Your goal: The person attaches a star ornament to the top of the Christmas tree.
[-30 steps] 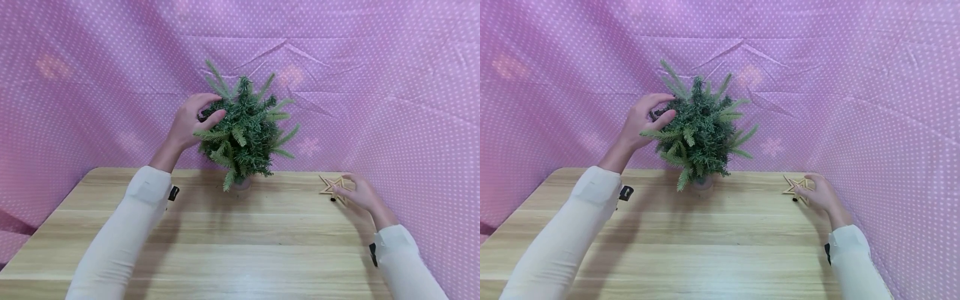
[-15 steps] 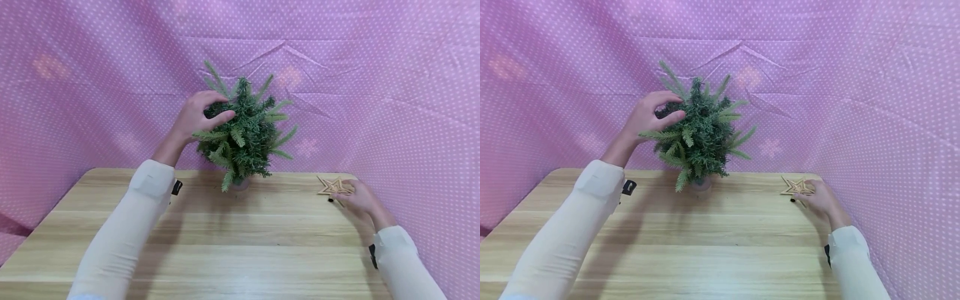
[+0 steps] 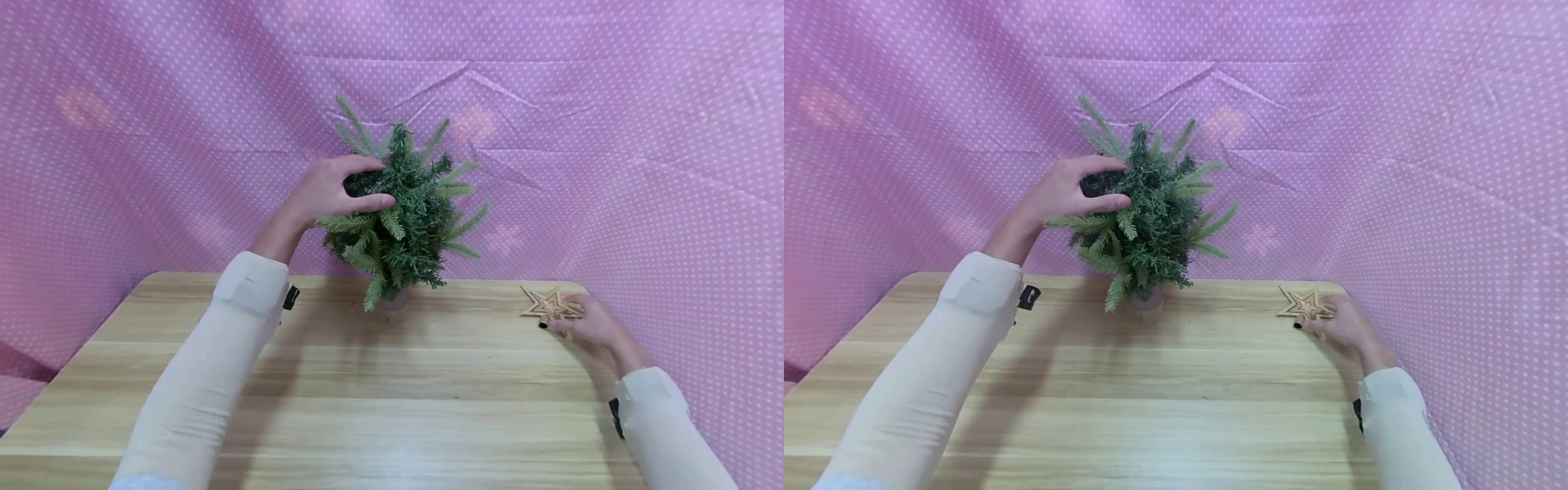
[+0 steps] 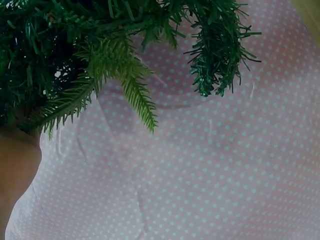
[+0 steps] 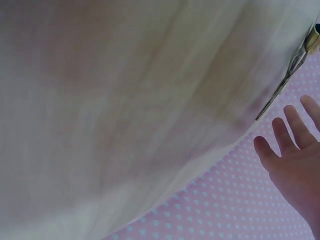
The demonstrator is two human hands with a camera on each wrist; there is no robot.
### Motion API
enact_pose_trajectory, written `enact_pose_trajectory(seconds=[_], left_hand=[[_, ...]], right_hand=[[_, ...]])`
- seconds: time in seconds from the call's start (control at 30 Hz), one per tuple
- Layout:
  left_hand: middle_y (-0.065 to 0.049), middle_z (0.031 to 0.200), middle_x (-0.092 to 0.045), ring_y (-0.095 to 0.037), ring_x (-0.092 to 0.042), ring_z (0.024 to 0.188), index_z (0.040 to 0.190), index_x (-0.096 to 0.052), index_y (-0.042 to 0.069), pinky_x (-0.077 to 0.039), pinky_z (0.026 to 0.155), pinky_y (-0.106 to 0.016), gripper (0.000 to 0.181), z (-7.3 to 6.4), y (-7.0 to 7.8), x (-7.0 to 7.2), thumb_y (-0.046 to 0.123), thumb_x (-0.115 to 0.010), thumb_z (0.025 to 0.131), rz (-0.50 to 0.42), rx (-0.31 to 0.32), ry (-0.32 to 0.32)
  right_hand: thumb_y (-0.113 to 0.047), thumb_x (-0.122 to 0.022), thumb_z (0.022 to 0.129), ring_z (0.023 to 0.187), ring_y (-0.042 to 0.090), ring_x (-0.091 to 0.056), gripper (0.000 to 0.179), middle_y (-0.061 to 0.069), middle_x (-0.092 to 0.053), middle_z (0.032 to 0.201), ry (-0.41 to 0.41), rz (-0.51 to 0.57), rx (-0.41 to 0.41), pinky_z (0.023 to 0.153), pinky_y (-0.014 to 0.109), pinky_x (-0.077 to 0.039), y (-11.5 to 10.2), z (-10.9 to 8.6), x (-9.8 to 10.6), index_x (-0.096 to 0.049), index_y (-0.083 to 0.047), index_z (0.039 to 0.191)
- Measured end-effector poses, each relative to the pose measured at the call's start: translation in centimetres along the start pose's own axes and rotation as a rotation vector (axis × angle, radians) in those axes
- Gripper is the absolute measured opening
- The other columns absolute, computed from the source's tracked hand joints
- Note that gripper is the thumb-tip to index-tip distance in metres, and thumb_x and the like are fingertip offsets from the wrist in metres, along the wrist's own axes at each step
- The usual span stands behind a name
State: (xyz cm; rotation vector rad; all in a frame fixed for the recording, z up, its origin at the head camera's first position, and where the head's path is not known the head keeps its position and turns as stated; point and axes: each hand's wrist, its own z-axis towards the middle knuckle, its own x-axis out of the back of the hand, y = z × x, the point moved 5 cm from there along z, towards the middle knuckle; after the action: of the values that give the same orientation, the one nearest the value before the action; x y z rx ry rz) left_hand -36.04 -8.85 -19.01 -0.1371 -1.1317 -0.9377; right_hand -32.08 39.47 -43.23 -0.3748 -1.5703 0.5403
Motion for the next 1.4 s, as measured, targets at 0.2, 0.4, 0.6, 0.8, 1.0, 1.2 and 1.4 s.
enact_pose_trajectory(seconds=[0.2, 0.4, 0.6, 0.8, 1.0, 1.2, 1.4], left_hand=[[-0.006, 0.147, -0.055, -0.027, -0.049, 0.137, 0.145, -0.057, 0.016, -0.034, 0.115, -0.049, 0.086, 0.1, 0.0, -0.1, 0.073, -0.067, 0.081, 0.068, 0.025, -0.037], [-0.006, 0.147, -0.056, -0.028, -0.051, 0.135, 0.145, -0.056, 0.016, -0.037, 0.113, -0.049, 0.083, 0.2, 0.2, -0.2, 0.069, -0.068, 0.083, 0.107, 0.027, -0.047], [-0.006, 0.147, -0.056, -0.028, -0.053, 0.131, 0.146, -0.055, 0.017, -0.040, 0.109, -0.049, 0.081, 0.1, 0.1, -0.2, 0.067, -0.069, 0.083, 0.120, 0.033, -0.056], [-0.006, 0.147, -0.055, -0.028, -0.053, 0.132, 0.146, -0.055, 0.018, -0.040, 0.110, -0.050, 0.080, 0.0, 0.2, -0.2, 0.066, -0.068, 0.084, 0.111, 0.030, -0.064], [-0.006, 0.148, -0.055, -0.028, -0.050, 0.135, 0.146, -0.056, 0.017, -0.037, 0.112, -0.050, 0.078, -0.2, 0.3, -0.2, 0.064, -0.069, 0.084, 0.099, 0.026, -0.059], [-0.007, 0.147, -0.055, -0.028, -0.051, 0.134, 0.145, -0.057, 0.016, -0.037, 0.112, -0.050, 0.077, -0.2, 0.6, -0.3, 0.063, -0.069, 0.085, 0.100, 0.025, -0.057], [-0.006, 0.149, -0.054, -0.028, -0.048, 0.137, 0.146, -0.056, 0.017, -0.034, 0.115, -0.051, 0.078, -0.3, 0.8, -0.2, 0.064, -0.069, 0.084, 0.099, 0.036, -0.054]], right_hand=[[-0.045, -0.081, 0.084, 0.107, 0.049, -0.059, 0.097, 0.043, -0.049, 0.133, -0.027, -0.007, -0.002, 0.097, 0.075, -0.037, 0.1, 0.0, -0.3, -0.037, 0.016, 0.145], [-0.044, -0.081, 0.084, 0.104, 0.048, -0.060, 0.099, 0.045, -0.047, 0.132, -0.054, -0.016, -0.019, 0.098, 0.076, -0.034, 0.0, 0.0, -0.1, -0.035, 0.017, 0.146], [-0.046, -0.080, 0.085, 0.124, 0.064, -0.039, 0.097, 0.046, -0.038, 0.141, -0.069, -0.023, -0.026, 0.098, 0.078, -0.031, 0.6, -0.1, 0.1, -0.036, 0.015, 0.146], [-0.039, -0.083, 0.083, 0.125, 0.065, -0.037, 0.093, 0.045, -0.037, 0.142, -0.062, 0.005, -0.032, 0.098, 0.080, -0.029, 1.8, -0.3, 0.2, -0.037, 0.014, 0.145], [-0.042, -0.083, 0.082, 0.125, 0.067, -0.035, 0.101, 0.049, -0.035, 0.139, -0.062, -0.030, -0.052, 0.100, 0.078, -0.029, 2.3, -0.2, 0.2, -0.033, 0.020, 0.143], [-0.045, -0.083, 0.081, 0.125, 0.067, -0.034, 0.106, 0.050, -0.034, 0.138, -0.080, -0.026, -0.060, 0.102, 0.076, -0.028, 2.5, -0.2, 0.4, -0.031, 0.023, 0.142], [-0.047, -0.082, 0.081, 0.129, 0.064, -0.032, 0.105, 0.046, -0.033, 0.143, -0.101, 0.025, -0.093, 0.105, 0.075, -0.024, 3.1, 0.2, 0.4, -0.032, 0.021, 0.144]])
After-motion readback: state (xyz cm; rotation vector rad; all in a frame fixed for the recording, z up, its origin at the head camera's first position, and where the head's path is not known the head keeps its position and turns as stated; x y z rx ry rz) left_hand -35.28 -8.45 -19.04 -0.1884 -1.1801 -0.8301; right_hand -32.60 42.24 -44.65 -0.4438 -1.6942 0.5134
